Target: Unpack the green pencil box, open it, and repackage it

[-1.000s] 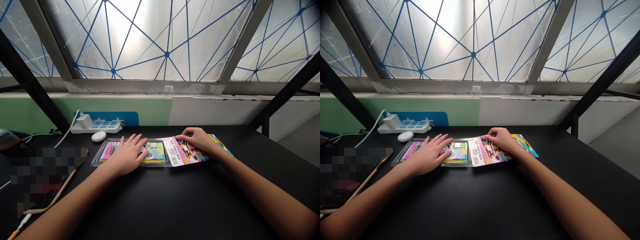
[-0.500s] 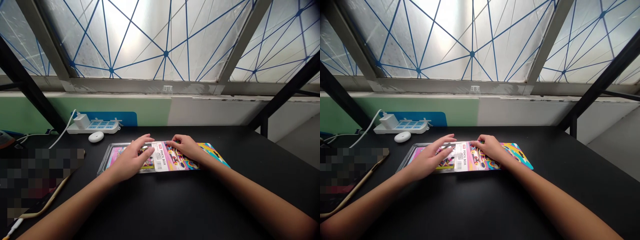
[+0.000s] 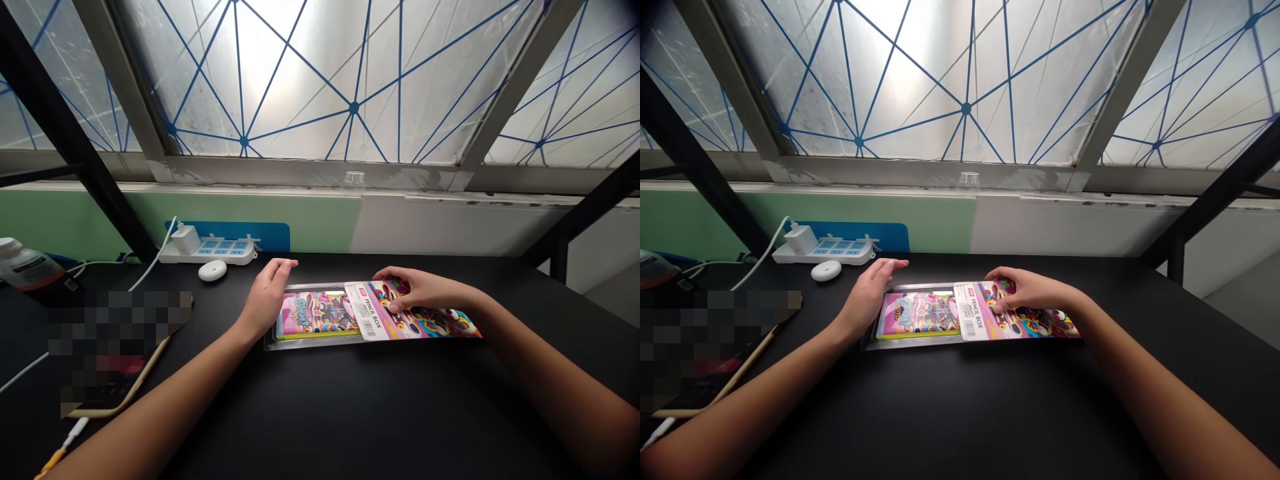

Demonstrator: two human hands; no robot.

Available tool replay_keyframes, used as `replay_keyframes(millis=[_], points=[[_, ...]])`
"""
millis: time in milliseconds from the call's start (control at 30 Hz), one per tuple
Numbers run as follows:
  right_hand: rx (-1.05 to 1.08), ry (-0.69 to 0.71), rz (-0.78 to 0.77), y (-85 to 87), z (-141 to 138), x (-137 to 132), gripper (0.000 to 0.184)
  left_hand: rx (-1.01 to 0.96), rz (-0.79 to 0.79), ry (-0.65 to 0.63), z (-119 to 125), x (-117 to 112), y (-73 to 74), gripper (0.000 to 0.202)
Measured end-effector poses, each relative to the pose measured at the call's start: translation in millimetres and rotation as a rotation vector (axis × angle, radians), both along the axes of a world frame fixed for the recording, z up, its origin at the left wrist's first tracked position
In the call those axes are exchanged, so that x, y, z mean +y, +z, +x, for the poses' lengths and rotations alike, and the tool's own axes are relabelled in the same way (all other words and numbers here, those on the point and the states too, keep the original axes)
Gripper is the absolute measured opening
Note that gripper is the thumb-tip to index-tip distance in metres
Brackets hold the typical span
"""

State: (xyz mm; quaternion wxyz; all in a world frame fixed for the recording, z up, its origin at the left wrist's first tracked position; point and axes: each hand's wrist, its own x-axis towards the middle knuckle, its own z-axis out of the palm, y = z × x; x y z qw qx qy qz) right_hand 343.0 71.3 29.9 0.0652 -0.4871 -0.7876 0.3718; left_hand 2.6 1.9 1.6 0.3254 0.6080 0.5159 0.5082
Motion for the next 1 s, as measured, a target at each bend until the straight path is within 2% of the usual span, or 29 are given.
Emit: replay_keyframes(millis=[100,200,333,433,500,567,633,733,833,900,1000], points=[[-0.062,0.042,0.156,-0.8,-29.7,-6.6,0.082,-0.009,0.014,0.017,4.3,-5.7,5.6,0.043],[-0.151,0.144,0.277,3.9,-80.0,-15.3,0.089,-0.014,0.014,0.010,3.7,-5.6,5.7,0.044],[-0.224,0.300,0.318,13.0,-153.6,-24.5,0.076,0.009,0.016,0.006,-4.0,1.5,0.1,0.046],[-0.235,0.358,0.447,15.2,-180.3,-28.3,0.071,0.113,0.018,-0.027,-12.3,6.1,0.1,0.042],[-0.244,0.324,0.594,15.2,-176.0,-30.6,0.070,0.266,0.019,-0.061,-15.4,5.6,3.1,0.036],[-0.237,0.283,0.647,13.9,-155.3,-32.7,0.066,0.467,0.024,-0.101,-14.9,2.2,7.2,0.032],[-0.211,0.210,0.616,9.9,-124.5,-33.6,0.061,0.640,0.034,-0.142,-11.5,-2.5,10.9,0.031],[-0.182,0.039,0.555,-0.8,-79.8,-30.7,0.050,0.812,0.078,-0.138,-6.3,-6.6,13.1,0.033],[-0.192,-0.039,0.555,-10.9,-58.4,-26.5,0.043,0.911,0.174,-0.090,-6.4,-4.7,11.1,0.039],[-0.164,-0.060,0.695,-13.8,-57.5,-26.6,0.039,0.965,0.303,-0.040,-9.2,-2.1,9.2,0.046],[-0.098,-0.053,1.008,-10.4,-62.7,-31.5,0.037,1.047,0.531,0.076,-13.2,-0.4,10.3,0.048]])
